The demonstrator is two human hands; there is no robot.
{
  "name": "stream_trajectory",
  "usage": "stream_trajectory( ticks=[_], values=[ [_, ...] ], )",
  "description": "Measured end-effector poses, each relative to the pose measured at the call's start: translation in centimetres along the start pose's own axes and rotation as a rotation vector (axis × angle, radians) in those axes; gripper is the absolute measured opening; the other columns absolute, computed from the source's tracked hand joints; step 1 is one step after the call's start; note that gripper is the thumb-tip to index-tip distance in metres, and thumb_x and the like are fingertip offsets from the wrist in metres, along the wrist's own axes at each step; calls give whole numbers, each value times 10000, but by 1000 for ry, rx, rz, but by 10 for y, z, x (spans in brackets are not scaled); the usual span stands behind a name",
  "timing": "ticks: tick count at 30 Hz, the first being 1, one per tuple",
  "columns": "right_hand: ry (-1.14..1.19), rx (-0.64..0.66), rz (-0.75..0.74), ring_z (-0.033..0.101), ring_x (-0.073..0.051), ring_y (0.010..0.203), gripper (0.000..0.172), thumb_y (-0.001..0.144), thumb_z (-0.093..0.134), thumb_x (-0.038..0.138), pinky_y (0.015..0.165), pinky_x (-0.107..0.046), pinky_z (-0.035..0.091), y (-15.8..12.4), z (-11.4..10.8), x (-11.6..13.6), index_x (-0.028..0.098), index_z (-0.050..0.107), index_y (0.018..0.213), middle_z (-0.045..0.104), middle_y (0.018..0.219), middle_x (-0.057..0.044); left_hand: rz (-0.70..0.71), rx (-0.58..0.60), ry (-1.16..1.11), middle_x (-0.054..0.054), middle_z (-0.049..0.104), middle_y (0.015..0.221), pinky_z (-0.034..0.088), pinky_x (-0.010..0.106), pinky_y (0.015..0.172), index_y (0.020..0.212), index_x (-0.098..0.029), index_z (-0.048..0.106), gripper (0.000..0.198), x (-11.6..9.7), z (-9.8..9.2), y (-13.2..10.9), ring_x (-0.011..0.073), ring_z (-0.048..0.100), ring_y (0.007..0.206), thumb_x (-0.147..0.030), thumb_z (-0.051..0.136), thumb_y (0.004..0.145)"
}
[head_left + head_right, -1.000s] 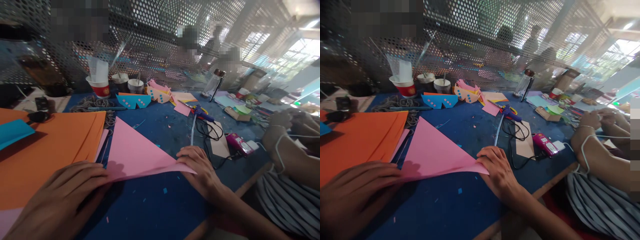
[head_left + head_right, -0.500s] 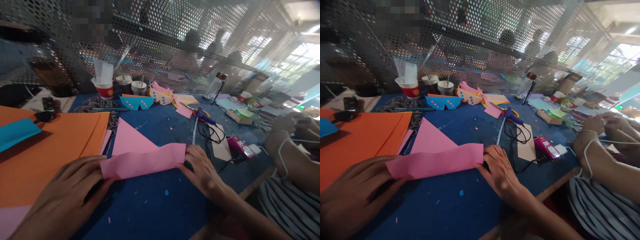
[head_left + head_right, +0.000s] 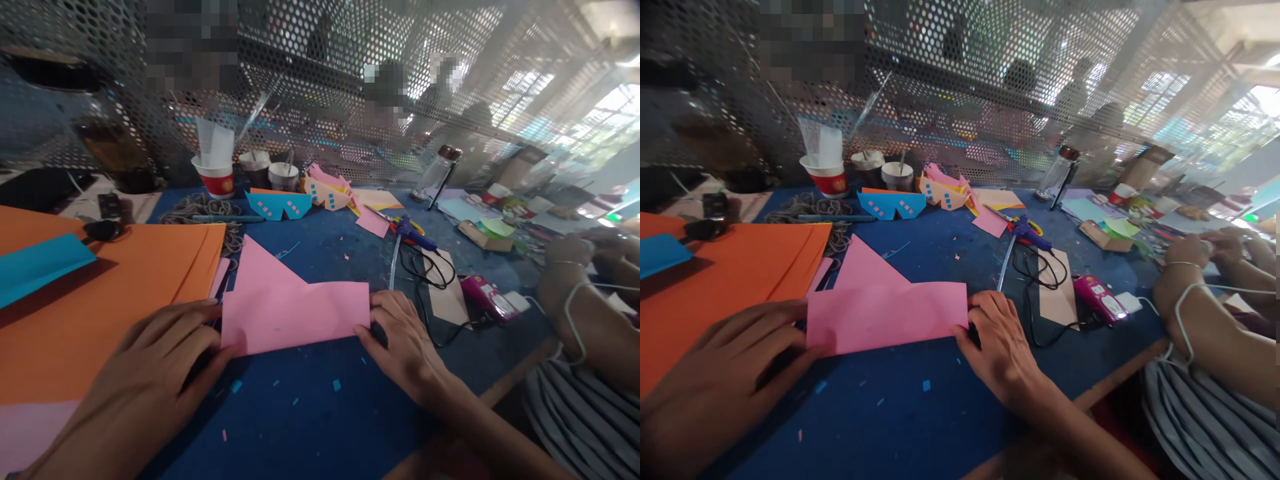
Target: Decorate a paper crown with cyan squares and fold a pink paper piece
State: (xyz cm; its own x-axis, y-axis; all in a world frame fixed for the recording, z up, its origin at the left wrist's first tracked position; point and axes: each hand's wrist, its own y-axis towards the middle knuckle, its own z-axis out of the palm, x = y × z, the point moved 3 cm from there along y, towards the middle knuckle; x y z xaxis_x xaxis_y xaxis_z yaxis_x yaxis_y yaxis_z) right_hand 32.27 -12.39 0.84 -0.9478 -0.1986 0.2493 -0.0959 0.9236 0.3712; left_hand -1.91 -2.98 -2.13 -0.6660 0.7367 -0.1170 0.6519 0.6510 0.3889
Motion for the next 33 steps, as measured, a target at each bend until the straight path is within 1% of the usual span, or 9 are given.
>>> stream_trajectory(
  ticks=[5,9,15,21,23,25,28,30,33],
  values=[
    [-17,-6,-6,647,-287,1121,179,1051,665,219,968,-477,532,0,1,1,214,613,879,714,1107,-78,-32,19,-40,110,764,1267,431,574,1086,903,-260,706,375,0,-2,2,378,574,1291,-493,491,1104],
    [-20,-12,-8,645,-290,1141,181,1045,679,213,976,-476,526,-1,2,0,212,609,878,708,1114,-76,-36,1,-36,111,771,1259,444,579,1070,891,-262,690,378,-2,-5,4,375,583,1287,-502,494,1108],
    [-35,-11,-4,647,-292,1144,179,1027,700,207,980,-474,531,-1,3,0,218,611,872,713,1115,-80,-61,-12,-109,61,793,1226,478,535,983,805,-273,664,402,0,-3,8,347,674,1149,-486,482,1093],
    [-52,-17,-4,658,-292,1113,184,1016,702,198,952,-467,539,0,3,0,221,608,859,721,1100,-79,-138,-18,-210,73,792,1186,495,581,1012,800,-275,659,424,-3,-8,11,364,678,1157,-541,493,1084],
    [-54,-17,-10,661,-292,1105,194,1018,704,205,941,-462,540,1,3,0,222,605,852,721,1095,-79,-213,-3,-262,75,780,1196,504,587,1027,858,-275,665,397,-4,-10,12,357,680,1157,-563,508,1082],
    [-50,-18,-16,660,-292,1099,195,1021,704,211,937,-461,540,0,3,0,220,605,853,719,1093,-81,-312,19,-297,74,772,1205,541,566,995,991,-281,684,367,-3,-11,12,345,698,1118,-613,543,1061],
    [-43,-20,-17,655,-295,1103,187,1026,699,216,945,-464,538,0,4,-1,218,607,863,715,1091,-82,-442,5,-307,76,785,1149,607,508,858,1158,-292,682,482,2,-9,10,336,737,1008,-734,594,984],
    [-43,-13,-15,653,-295,1113,186,1030,694,218,955,-464,537,-1,4,-2,219,608,865,712,1093,-81,-479,-16,-310,71,798,1097,624,458,772,1175,-296,682,513,6,-6,7,326,756,956,-754,623,951],
    [-48,-9,-14,655,-290,1115,185,1038,684,226,966,-460,541,-1,4,-2,223,611,868,711,1102,-83,-449,-23,-347,50,810,1061,635,409,753,1153,-306,683,403,12,1,2,297,777,931,-664,649,971]
  ],
)
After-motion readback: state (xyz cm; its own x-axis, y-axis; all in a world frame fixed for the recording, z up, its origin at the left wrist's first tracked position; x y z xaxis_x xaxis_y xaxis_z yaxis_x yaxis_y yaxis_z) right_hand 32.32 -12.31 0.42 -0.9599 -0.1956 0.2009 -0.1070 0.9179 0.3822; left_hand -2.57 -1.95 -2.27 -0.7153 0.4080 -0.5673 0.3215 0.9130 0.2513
